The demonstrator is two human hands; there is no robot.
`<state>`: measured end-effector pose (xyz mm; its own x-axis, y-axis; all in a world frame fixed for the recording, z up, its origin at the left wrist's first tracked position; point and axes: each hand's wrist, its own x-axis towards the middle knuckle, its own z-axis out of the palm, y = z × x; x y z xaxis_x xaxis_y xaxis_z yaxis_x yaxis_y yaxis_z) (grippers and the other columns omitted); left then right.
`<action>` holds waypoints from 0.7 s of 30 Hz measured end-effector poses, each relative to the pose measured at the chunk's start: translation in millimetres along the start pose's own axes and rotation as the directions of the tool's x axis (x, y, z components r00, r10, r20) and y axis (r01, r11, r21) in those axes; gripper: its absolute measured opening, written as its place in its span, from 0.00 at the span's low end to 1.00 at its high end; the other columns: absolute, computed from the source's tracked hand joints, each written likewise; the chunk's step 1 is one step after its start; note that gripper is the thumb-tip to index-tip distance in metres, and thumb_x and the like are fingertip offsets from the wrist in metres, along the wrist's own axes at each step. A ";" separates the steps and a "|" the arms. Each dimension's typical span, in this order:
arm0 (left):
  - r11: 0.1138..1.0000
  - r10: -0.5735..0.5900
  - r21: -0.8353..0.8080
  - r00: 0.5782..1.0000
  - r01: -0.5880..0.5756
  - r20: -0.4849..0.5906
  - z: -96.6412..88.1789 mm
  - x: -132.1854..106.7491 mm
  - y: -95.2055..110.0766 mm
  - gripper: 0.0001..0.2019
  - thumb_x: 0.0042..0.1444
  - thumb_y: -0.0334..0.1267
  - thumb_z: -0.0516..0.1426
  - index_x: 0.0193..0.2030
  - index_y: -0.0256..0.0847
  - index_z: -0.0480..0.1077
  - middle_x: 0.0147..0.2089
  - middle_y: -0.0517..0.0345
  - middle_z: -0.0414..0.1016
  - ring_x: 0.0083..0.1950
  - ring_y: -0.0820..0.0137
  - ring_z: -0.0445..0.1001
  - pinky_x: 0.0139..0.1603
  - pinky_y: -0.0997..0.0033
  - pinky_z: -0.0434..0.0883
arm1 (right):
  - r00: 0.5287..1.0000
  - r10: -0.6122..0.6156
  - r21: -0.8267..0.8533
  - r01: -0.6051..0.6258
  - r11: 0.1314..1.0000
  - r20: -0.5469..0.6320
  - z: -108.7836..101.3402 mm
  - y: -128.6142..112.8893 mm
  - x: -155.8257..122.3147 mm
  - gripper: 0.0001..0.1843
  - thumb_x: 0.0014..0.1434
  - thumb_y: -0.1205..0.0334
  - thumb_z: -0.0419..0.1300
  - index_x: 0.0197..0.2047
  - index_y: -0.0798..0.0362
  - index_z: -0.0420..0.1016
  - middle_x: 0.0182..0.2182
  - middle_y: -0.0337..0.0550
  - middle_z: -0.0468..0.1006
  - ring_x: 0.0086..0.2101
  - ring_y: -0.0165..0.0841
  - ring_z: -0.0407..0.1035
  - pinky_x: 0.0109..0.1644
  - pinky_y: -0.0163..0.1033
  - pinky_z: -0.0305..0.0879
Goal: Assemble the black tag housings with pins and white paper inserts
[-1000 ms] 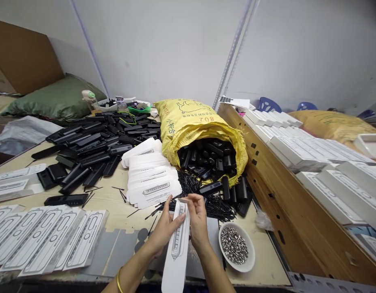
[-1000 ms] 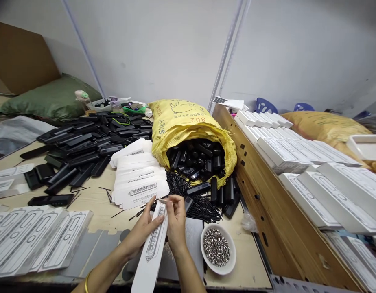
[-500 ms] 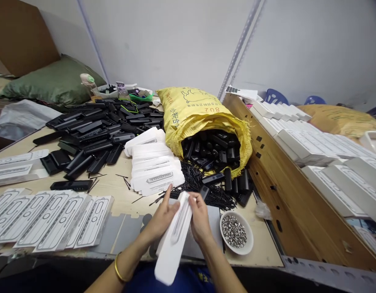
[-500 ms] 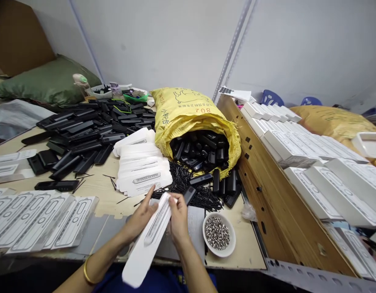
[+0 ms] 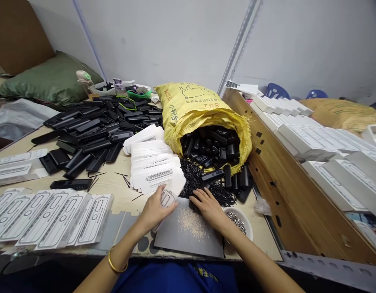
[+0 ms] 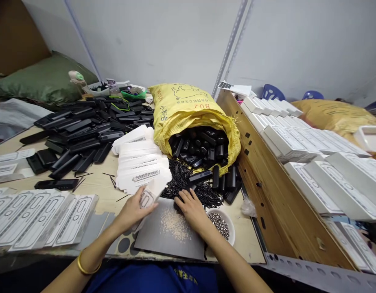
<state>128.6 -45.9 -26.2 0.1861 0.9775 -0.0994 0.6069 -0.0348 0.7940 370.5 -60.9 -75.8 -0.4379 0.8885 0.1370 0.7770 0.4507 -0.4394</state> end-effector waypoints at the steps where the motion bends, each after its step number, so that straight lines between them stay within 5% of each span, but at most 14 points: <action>1: 1.000 0.012 0.008 1.000 -0.012 0.027 4.7 -1.1 -2.9 0.30 0.50 0.48 0.59 0.58 0.39 0.60 0.53 0.48 0.73 0.51 0.58 0.73 0.51 0.59 0.69 | 1.000 -0.006 0.031 0.007 0.999 -0.011 -2.8 5.1 0.5 0.26 0.52 0.78 0.53 0.50 0.46 0.73 0.52 0.45 0.74 0.56 0.40 0.64 0.65 0.54 0.50; 4: 0.998 0.017 0.059 0.998 -0.020 0.056 16.4 -5.1 -7.4 0.30 0.48 0.43 0.60 0.59 0.40 0.61 0.57 0.46 0.71 0.56 0.55 0.70 0.56 0.56 0.66 | 0.956 0.158 0.311 -0.076 0.947 -0.246 -23.9 6.0 8.1 0.25 0.50 0.72 0.57 0.53 0.48 0.69 0.48 0.46 0.75 0.50 0.40 0.69 0.60 0.52 0.59; 7: 0.993 0.048 0.101 0.994 -0.059 0.100 21.5 -6.7 -2.6 0.30 0.47 0.40 0.60 0.59 0.39 0.63 0.57 0.46 0.71 0.56 0.54 0.69 0.57 0.54 0.65 | 0.781 0.447 0.681 -0.038 0.731 -0.437 -48.1 -15.1 15.6 0.28 0.55 0.64 0.57 0.59 0.48 0.59 0.47 0.46 0.74 0.45 0.38 0.71 0.52 0.47 0.66; 8: 0.991 0.078 0.096 0.991 -0.088 0.108 22.4 -6.7 0.6 0.30 0.47 0.39 0.60 0.59 0.39 0.64 0.56 0.46 0.71 0.56 0.55 0.70 0.57 0.55 0.65 | 0.764 0.480 0.749 0.008 0.662 -0.432 -52.2 -24.7 17.5 0.29 0.56 0.63 0.57 0.61 0.48 0.57 0.47 0.45 0.74 0.44 0.37 0.71 0.52 0.46 0.67; 13: 0.985 0.171 0.000 0.984 -0.172 0.058 22.4 -7.8 8.3 0.28 0.45 0.35 0.58 0.57 0.39 0.66 0.53 0.50 0.73 0.53 0.60 0.72 0.57 0.59 0.67 | 0.950 0.269 0.802 -0.033 0.597 -0.161 -36.0 -42.0 30.1 0.20 0.60 0.58 0.56 0.56 0.46 0.67 0.46 0.42 0.76 0.43 0.36 0.71 0.47 0.41 0.68; 17: 0.991 0.076 -0.104 0.997 -0.079 -0.031 16.9 -12.2 1.1 0.30 0.45 0.40 0.60 0.58 0.39 0.65 0.57 0.48 0.72 0.58 0.57 0.69 0.61 0.55 0.63 | 0.895 0.398 0.498 -0.257 0.828 -0.200 -7.2 -4.2 39.9 0.10 0.60 0.59 0.55 0.41 0.50 0.76 0.38 0.43 0.76 0.40 0.36 0.69 0.46 0.42 0.65; 19: 0.982 0.050 -0.177 0.996 -0.063 -0.078 17.3 -13.4 0.7 0.32 0.47 0.43 0.60 0.61 0.38 0.62 0.59 0.47 0.70 0.60 0.58 0.67 0.63 0.56 0.62 | 0.887 0.420 0.411 -0.316 0.855 -0.191 6.3 11.8 40.9 0.03 0.53 0.66 0.61 0.31 0.51 0.76 0.32 0.42 0.75 0.38 0.38 0.67 0.46 0.44 0.63; 21: 0.971 0.069 -0.222 0.992 -0.092 -0.107 22.3 -12.7 3.7 0.34 0.48 0.43 0.60 0.63 0.38 0.59 0.60 0.46 0.68 0.61 0.58 0.66 0.64 0.56 0.61 | 0.890 0.417 0.398 -0.321 0.860 -0.184 14.8 20.3 39.0 0.06 0.48 0.71 0.62 0.23 0.51 0.74 0.29 0.42 0.74 0.37 0.38 0.65 0.47 0.45 0.61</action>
<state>145.7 -63.1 -35.4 0.1437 0.9894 0.0207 0.4002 -0.0773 0.9132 362.5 -18.3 -92.6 0.0174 0.9947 0.1015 0.6287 0.0680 -0.7746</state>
